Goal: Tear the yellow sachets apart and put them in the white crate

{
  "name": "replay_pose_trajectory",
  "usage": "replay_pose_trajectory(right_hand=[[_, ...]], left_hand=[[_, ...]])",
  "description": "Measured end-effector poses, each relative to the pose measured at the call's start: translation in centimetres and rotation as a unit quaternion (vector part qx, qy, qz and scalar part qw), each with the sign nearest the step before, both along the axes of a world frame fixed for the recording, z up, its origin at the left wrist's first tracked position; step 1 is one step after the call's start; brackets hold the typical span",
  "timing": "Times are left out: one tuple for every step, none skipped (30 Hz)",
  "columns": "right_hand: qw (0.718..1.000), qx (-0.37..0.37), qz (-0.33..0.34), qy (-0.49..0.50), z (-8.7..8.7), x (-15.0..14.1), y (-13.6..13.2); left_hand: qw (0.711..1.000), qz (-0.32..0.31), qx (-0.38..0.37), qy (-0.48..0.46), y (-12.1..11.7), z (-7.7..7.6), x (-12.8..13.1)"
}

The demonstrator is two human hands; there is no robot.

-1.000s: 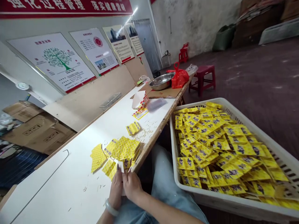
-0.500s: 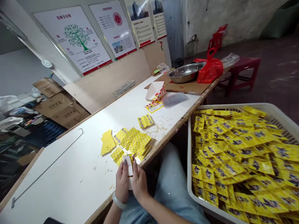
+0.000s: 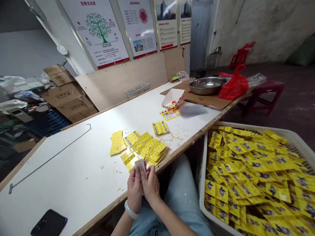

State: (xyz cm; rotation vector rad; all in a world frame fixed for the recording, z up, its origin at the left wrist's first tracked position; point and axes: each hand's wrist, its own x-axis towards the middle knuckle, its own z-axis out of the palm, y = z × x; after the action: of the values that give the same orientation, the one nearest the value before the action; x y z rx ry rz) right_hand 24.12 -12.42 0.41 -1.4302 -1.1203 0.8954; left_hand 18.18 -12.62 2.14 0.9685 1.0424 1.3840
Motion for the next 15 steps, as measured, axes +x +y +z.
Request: replay_pose_trajectory(right_hand=[[1.0, 0.02, 0.0, 0.011, 0.0, 0.2, 0.2], [0.999, 0.042, 0.011, 0.023, 0.2, 0.3, 0.4], [0.997, 0.062, 0.027, 0.033, 0.3, 0.5, 0.6], [0.996, 0.076, 0.042, 0.035, 0.5, 0.6, 0.8], [0.995, 0.082, 0.053, 0.028, 0.7, 0.7, 1.1], [0.995, 0.083, 0.057, 0.015, 0.9, 0.9, 1.3], [0.995, 0.082, 0.058, -0.002, 1.1, 1.0, 1.7], [0.995, 0.083, 0.058, -0.02, 1.2, 1.1, 2.0], [0.994, 0.088, 0.062, -0.036, 1.4, 1.2, 2.5], [0.992, 0.096, 0.068, -0.052, 1.5, 1.3, 3.1], [0.989, 0.104, 0.074, -0.069, 1.6, 1.4, 3.7], [0.987, 0.11, 0.08, -0.086, 1.6, 1.4, 4.5], [0.985, 0.112, 0.085, -0.103, 1.7, 1.5, 5.3], [0.983, 0.11, 0.089, -0.119, 1.7, 1.5, 6.2], [0.981, 0.106, 0.096, -0.133, 1.7, 1.4, 7.1]], left_hand=[[1.0, -0.004, 0.001, -0.013, 0.1, 0.1, 0.2], [1.0, -0.003, 0.004, -0.013, 0.2, 0.2, 0.5], [1.0, 0.004, 0.008, -0.001, 0.4, 0.3, 0.7], [1.0, 0.017, 0.012, 0.019, 0.6, 0.4, 0.8], [0.999, 0.031, 0.017, 0.041, 0.8, 0.5, 0.9], [0.997, 0.043, 0.021, 0.063, 1.1, 0.6, 0.9], [0.995, 0.049, 0.025, 0.083, 1.5, 0.6, 0.7], [0.993, 0.047, 0.032, 0.104, 1.9, 0.7, 0.3], [0.99, 0.035, 0.042, 0.129, 2.5, 0.8, -0.3], [0.985, 0.018, 0.057, 0.161, 3.1, 0.9, -1.2], [0.973, 0.004, 0.076, 0.218, 3.9, 1.0, -2.4], [0.954, -0.006, 0.095, 0.284, 4.7, 1.0, -3.8], [0.925, 0.003, 0.113, 0.364, 5.7, 1.0, -5.3], [0.872, 0.019, 0.122, 0.473, 6.7, 0.8, -7.1], [0.855, 0.03, 0.113, 0.505, 7.7, 0.6, -8.8]])
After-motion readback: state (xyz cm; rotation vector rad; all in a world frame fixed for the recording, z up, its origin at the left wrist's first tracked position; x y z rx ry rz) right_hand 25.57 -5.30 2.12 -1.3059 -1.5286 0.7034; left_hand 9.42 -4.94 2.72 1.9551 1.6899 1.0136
